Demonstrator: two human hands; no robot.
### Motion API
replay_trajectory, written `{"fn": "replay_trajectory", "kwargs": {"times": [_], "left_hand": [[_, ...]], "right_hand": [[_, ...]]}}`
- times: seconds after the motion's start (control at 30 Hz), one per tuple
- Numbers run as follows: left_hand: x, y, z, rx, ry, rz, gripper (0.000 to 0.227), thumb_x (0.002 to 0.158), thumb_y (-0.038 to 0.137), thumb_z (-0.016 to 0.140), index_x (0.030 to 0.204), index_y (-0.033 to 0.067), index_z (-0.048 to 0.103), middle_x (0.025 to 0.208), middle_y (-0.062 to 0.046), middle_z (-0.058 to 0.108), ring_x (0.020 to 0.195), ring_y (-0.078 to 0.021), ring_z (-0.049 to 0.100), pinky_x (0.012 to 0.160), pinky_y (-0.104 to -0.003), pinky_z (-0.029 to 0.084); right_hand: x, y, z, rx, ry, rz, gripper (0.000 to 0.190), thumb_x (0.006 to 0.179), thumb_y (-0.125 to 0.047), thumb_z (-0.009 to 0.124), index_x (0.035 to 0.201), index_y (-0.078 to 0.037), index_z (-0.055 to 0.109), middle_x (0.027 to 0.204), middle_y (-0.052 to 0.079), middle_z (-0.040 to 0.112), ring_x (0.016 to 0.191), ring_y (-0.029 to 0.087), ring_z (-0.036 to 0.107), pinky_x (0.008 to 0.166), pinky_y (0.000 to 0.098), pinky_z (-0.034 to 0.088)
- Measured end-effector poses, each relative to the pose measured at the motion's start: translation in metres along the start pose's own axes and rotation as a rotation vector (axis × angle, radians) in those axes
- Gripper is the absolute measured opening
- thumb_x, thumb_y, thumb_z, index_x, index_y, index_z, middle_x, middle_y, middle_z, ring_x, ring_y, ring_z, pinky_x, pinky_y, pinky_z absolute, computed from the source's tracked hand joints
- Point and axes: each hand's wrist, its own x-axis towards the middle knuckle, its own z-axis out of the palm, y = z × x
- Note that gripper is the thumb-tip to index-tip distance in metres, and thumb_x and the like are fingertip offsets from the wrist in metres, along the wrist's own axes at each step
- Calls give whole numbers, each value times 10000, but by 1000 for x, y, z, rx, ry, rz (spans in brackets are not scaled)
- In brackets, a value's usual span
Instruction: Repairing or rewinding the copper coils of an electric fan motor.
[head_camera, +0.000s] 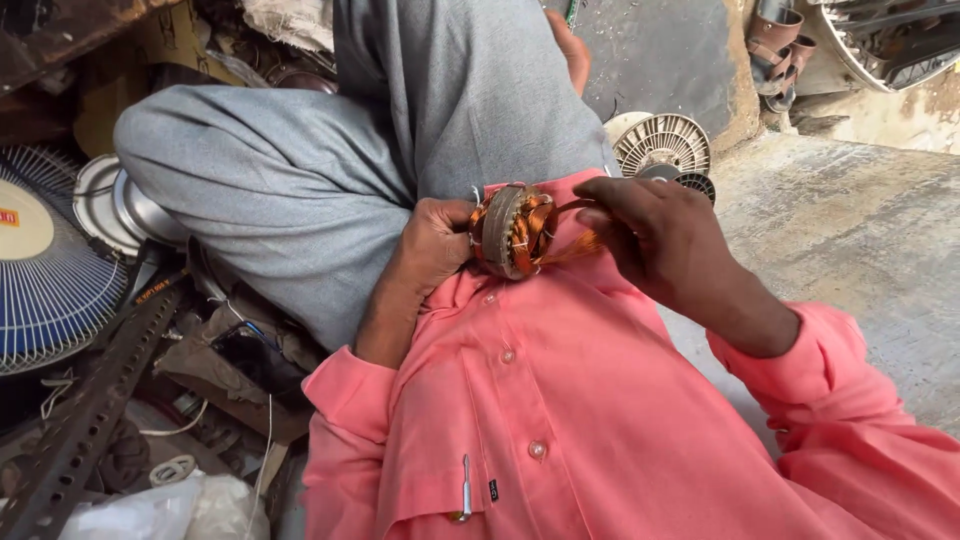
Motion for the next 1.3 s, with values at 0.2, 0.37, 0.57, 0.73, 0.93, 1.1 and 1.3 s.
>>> {"fn": "replay_trajectory", "kwargs": {"times": [0.2, 0.37, 0.57, 0.73, 0.93, 1.1, 1.3], "left_hand": [[-4, 13, 3, 65, -42, 34, 175, 819, -43, 764, 988, -6, 787, 908, -41, 785, 795, -63, 683, 737, -236, 590], [-9, 29, 10, 386, 8, 219, 151, 799, 43, 802, 943, 9, 771, 802, -43, 739, 728, -52, 634, 654, -245, 533], [-8, 30, 11, 564, 38, 345, 179, 787, 84, 785, 763, -12, 636, 642, -87, 567, 582, -107, 513, 533, -320, 436], [-1, 36, 13, 602, -9, 428, 210, 777, 75, 778, 726, -27, 602, 636, -104, 532, 559, -131, 486, 527, -341, 411], [-11, 52, 14, 529, -28, 430, 180, 790, 114, 784, 761, -11, 658, 651, -101, 596, 575, -138, 556, 535, -337, 450], [-3, 33, 9, 562, -41, 441, 215, 779, 124, 779, 723, -14, 624, 640, -102, 586, 564, -140, 550, 544, -338, 444], [0, 21, 6, 613, 6, 409, 313, 771, 126, 806, 658, -24, 556, 602, -112, 542, 521, -150, 497, 512, -349, 410]], "right_hand": [[-16, 15, 0, 221, -56, 151, 347, 992, -120, 697, 1332, -94, 638, 894, 118, 678, 736, 294, 668, 632, 403, 522], [-17, 14, -11, 179, -132, -6, 493, 927, -71, 719, 1403, -86, 594, 1069, 171, 682, 831, 353, 683, 682, 414, 547], [-19, -31, -36, -11, 263, -328, 439, 917, -186, 774, 1273, -5, 592, 1198, 229, 599, 1148, 475, 622, 951, 522, 558], [-15, -45, -13, 99, 170, -829, 295, 924, -66, 761, 1169, 64, 662, 1213, 224, 597, 1148, 399, 650, 1009, 537, 564], [4, -39, 32, 103, 150, -436, 402, 872, 2, 717, 1242, 56, 570, 1318, 251, 559, 1253, 430, 608, 1106, 534, 511], [2, -18, 44, -30, 169, -238, 642, 792, -10, 719, 1380, 49, 469, 1365, 253, 543, 1281, 431, 576, 1124, 548, 461], [-24, -5, 71, 64, 209, -94, 811, 846, -74, 769, 1481, 129, 306, 1380, 280, 546, 1237, 421, 587, 1055, 514, 464]]}}
